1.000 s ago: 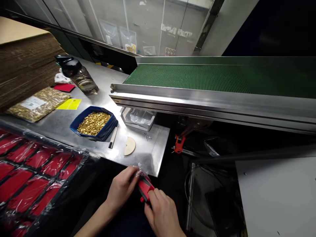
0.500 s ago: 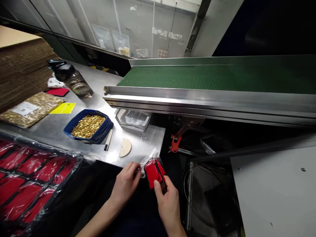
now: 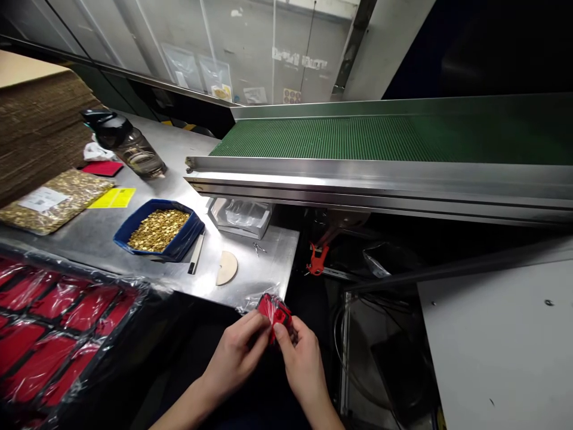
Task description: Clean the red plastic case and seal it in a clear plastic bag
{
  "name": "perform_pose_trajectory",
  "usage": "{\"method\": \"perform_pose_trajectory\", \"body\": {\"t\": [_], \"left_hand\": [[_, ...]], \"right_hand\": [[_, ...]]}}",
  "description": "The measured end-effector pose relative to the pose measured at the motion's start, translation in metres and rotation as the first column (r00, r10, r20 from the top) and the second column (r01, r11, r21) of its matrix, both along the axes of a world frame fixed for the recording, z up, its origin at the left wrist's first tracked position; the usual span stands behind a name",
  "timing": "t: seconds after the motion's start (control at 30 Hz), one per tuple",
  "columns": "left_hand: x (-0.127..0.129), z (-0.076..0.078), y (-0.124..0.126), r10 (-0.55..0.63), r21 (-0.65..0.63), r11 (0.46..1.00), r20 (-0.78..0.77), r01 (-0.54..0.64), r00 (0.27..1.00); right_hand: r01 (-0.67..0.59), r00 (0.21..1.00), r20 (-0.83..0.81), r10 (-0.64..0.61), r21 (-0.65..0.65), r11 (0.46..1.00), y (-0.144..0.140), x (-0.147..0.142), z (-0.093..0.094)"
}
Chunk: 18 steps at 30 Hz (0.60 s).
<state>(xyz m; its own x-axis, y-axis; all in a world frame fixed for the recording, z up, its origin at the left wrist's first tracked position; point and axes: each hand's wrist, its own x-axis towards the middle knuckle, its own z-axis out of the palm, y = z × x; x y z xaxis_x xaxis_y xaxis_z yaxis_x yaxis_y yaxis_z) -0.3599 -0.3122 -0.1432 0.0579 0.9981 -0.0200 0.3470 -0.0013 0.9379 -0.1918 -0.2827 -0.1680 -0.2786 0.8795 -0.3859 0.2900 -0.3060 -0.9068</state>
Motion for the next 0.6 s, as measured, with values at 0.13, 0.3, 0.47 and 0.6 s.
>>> {"method": "perform_pose_trajectory", "body": {"t": [0.13, 0.3, 0.47, 0.6], "left_hand": [[-0.004, 0.006, -0.002, -0.016, -0.031, 0.999, 0.117, 0.019, 0.993], [-0.012, 0.006, -0.003, 0.062, -0.068, 0.997, 0.237, -0.047, 0.97], [-0.017, 0.008, -0.005, 0.257, -0.258, 0.952, 0.387, -0.164, 0.886], [-0.021, 0.001, -0.002, 0.391, -0.328, 0.906, 0.409, -0.267, 0.825]], "right_hand": [[-0.044, 0.995, -0.088, 0.042, -0.014, 0.999, 0.0, -0.002, 0.005], [-0.124, 0.98, -0.164, 0.112, -0.061, 0.99, 0.007, -0.009, 0.011], [-0.186, 0.959, -0.23, 0.166, -0.07, 0.98, 0.013, -0.013, 0.027], [-0.199, 0.979, -0.011, 0.203, 0.136, 0.97, 0.017, -0.015, 0.043]]}}
